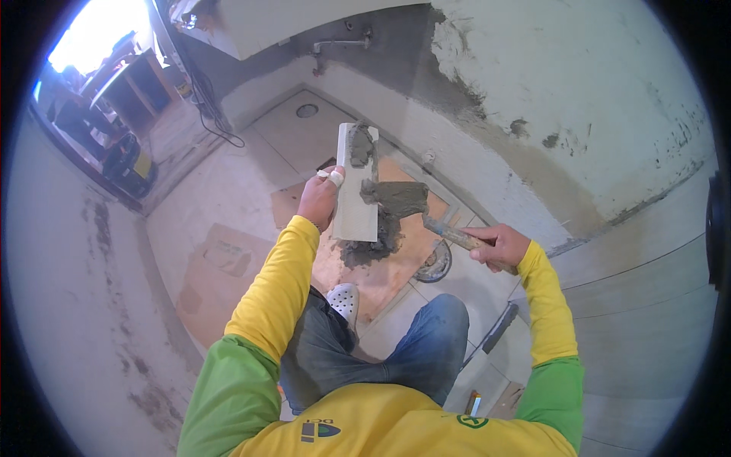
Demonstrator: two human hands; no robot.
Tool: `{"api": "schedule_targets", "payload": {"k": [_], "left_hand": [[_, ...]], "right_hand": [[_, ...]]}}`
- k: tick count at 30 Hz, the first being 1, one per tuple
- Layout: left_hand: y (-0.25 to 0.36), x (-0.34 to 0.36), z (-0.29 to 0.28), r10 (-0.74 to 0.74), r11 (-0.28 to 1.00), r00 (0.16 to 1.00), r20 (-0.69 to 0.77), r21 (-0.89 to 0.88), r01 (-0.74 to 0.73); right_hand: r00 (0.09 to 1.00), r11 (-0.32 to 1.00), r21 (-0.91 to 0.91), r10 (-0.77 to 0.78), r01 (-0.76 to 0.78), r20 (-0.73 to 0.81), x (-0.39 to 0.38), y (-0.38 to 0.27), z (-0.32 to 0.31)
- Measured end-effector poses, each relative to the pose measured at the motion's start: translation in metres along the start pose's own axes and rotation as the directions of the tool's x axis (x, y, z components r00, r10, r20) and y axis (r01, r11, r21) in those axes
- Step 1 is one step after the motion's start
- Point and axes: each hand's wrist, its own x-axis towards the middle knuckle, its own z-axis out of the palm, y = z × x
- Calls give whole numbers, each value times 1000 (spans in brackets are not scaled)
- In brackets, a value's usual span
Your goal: The person cuts a ceramic tile with an angle grinder, applies mortar to the back of the tile with a trowel, and positions the tile onto the wall. They then tap the tile with a rubber mallet and verify the alignment using a spirit level.
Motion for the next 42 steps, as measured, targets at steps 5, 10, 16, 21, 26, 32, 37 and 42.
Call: {"api": "schedule_targets", "payload": {"k": [5,10,16,21,26,32,37,42], "left_hand": [[-1,0,1,-38,994,999,37,-97,42],[-4,5,10,-68,975,994,84,-208,84],[-8,3,7,-113,971,994,-5,-212,110],[-7,3,8,26,999,1000,17,-27,-25],[-10,-4,14,62,982,995,74,175,-74],[-11,-10,22,74,929,983,166,346,-129],[-5,-15,23,59,963,969,239,242,-118],[1,-19,22,88,939,958,275,300,-172]], "right_hand": [[858,911,-137,-413,390,-304,28,38,44],[610,764,-525,-629,374,-482,90,68,99],[525,768,-588,-621,256,-583,87,110,114],[622,782,-609,-543,129,-565,44,106,57],[711,922,-309,-378,232,-593,-7,20,4],[938,962,-241,-196,128,-285,-40,-60,-21],[958,952,-300,-140,62,-249,-34,-65,-30],[959,981,-181,-111,64,-262,-33,-57,-40]]}}
